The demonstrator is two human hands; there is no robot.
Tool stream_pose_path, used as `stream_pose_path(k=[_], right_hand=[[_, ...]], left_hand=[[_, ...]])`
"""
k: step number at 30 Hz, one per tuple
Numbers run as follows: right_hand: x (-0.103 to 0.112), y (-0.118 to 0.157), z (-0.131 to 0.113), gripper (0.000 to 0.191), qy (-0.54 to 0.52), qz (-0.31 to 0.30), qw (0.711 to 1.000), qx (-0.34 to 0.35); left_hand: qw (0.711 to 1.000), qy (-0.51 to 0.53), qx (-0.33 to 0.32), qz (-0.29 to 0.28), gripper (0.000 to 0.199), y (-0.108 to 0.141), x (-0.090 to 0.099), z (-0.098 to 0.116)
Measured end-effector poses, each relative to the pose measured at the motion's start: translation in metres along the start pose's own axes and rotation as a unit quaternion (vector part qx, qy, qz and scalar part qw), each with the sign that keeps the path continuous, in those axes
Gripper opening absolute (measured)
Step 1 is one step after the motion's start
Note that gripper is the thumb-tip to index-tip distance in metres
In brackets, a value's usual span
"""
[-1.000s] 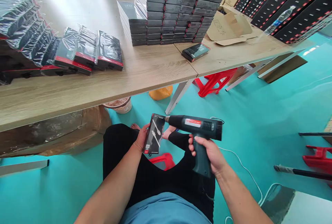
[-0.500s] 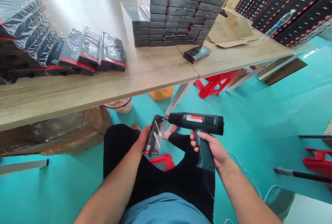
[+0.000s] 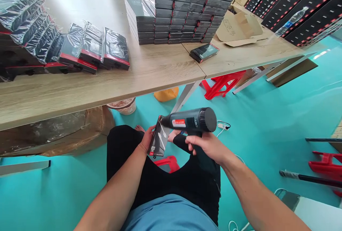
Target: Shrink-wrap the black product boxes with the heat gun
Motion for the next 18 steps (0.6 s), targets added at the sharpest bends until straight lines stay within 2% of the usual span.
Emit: stream_pose_path(k=[1, 2, 5, 6, 7, 8, 10, 11, 12, 13, 16, 18], right_hand=[[-0.001, -0.001, -0.003, 0.017, 0.004, 0.013, 1.0, 0.01], [-0.004, 0.0, -0.005, 0.016, 0.013, 0.0, 1.0, 0.011], [-0.013, 0.009, 0.0, 0.014, 0.067, -0.129, 0.989, -0.033], [-0.013, 0.011, 0.003, 0.013, 0.077, -0.151, 0.985, -0.042], [-0.012, 0.01, 0.006, 0.013, 0.08, -0.146, 0.985, -0.043], [-0.008, 0.007, 0.008, 0.012, 0.077, -0.114, 0.99, -0.036], [0.003, -0.002, 0.012, 0.012, 0.06, -0.007, 0.998, -0.01], [0.009, -0.005, 0.015, 0.013, 0.052, 0.034, 0.998, -0.002], [0.013, -0.007, 0.018, 0.014, 0.047, 0.05, 0.998, -0.001], [0.015, -0.006, 0.021, 0.014, 0.045, 0.036, 0.998, -0.008], [0.011, 0.008, 0.03, 0.011, 0.053, -0.093, 0.993, -0.058], [0.004, 0.017, 0.03, 0.011, 0.05, -0.12, 0.989, -0.064]], left_hand=[[1.0, -0.01, 0.007, 0.0, 0.046, 0.002, -0.001, 0.0], [1.0, -0.012, 0.009, 0.003, 0.046, 0.003, -0.002, 0.001], [1.0, 0.017, -0.014, 0.013, 0.042, 0.003, -0.005, 0.004], [0.999, 0.027, -0.02, 0.016, 0.041, 0.002, -0.006, 0.005], [0.999, 0.033, -0.023, 0.017, 0.04, 0.001, -0.006, 0.005], [0.999, 0.037, -0.025, 0.017, 0.041, 0.0, -0.006, 0.006], [0.999, 0.04, -0.025, 0.003, 0.046, -0.001, -0.006, 0.006], [0.999, 0.04, -0.024, -0.006, 0.049, -0.001, -0.006, 0.006], [0.999, 0.04, -0.025, -0.011, 0.052, -0.001, -0.005, 0.006], [0.999, 0.041, -0.029, -0.014, 0.053, -0.001, -0.005, 0.007], [0.998, 0.05, -0.039, -0.008, 0.05, -0.003, -0.004, 0.009], [0.998, 0.06, -0.036, -0.004, 0.046, -0.006, -0.005, 0.008]])
Point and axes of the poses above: each hand's wrist, its own y-axis away from the middle knuckle, its own x-axis out of the back of the hand, z = x × y, the point moved 3 cm from there along -y, towards the middle knuckle, and after that the axes turned 11 degrees about z, right-handed, at the moved point
